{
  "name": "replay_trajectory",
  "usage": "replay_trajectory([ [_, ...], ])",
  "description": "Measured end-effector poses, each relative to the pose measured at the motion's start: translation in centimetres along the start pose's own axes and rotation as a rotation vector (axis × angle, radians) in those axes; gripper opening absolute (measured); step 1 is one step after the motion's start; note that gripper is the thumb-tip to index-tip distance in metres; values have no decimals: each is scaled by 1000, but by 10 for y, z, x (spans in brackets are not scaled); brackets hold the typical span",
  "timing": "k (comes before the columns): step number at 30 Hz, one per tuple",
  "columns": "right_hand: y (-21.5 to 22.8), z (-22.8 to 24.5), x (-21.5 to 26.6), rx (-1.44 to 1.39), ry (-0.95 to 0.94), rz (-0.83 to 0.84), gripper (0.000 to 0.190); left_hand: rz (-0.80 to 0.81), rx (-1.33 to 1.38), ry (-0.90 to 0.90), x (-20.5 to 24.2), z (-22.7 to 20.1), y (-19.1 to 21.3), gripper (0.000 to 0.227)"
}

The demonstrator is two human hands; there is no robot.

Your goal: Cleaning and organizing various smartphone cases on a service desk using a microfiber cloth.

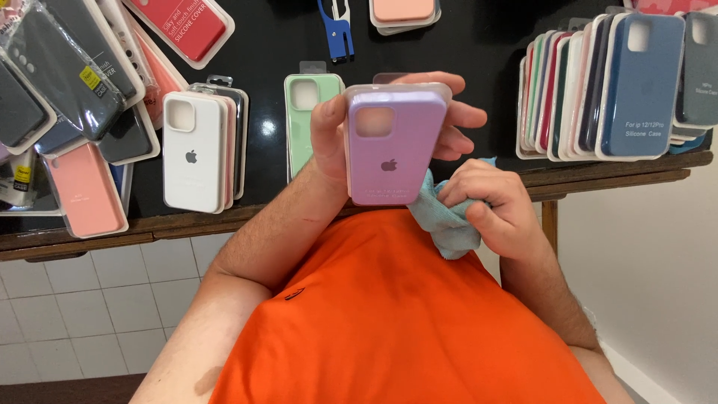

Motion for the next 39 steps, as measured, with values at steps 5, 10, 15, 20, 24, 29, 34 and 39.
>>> replay_trajectory([
  [5,5,27,-12,32,-30,-102,37,157,-60,-34,-1,7,-1,105],
  [10,3,30,-18,7,7,-94,32,175,26,-24,0,9,3,95],
  [15,0,18,-16,2,-25,-87,35,151,10,-27,2,6,3,94],
  [20,1,14,-10,-39,-65,-101,34,-22,-83,2,-3,-2,-12,94],
  [24,2,2,-1,-82,-178,-135,35,-409,-329,15,-6,13,16,68],
  [29,9,-11,17,-8,-252,-183,35,-540,-617,-113,0,29,24,43],
  [34,32,-21,45,-77,-290,-214,38,-636,-882,-275,9,52,56,40],
  [39,32,-21,48,-81,-245,-224,38,-282,-1530,-332,22,52,30,61],
])
Point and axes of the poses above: each hand's wrist, its own x-axis away from the middle knuckle, its own y-axis out of the back of the hand, z = x × y, the point moved 2 cm from there along -x, towards the middle knuckle, and after that the axes turned 13 degrees about -y, right-handed, at the moved point
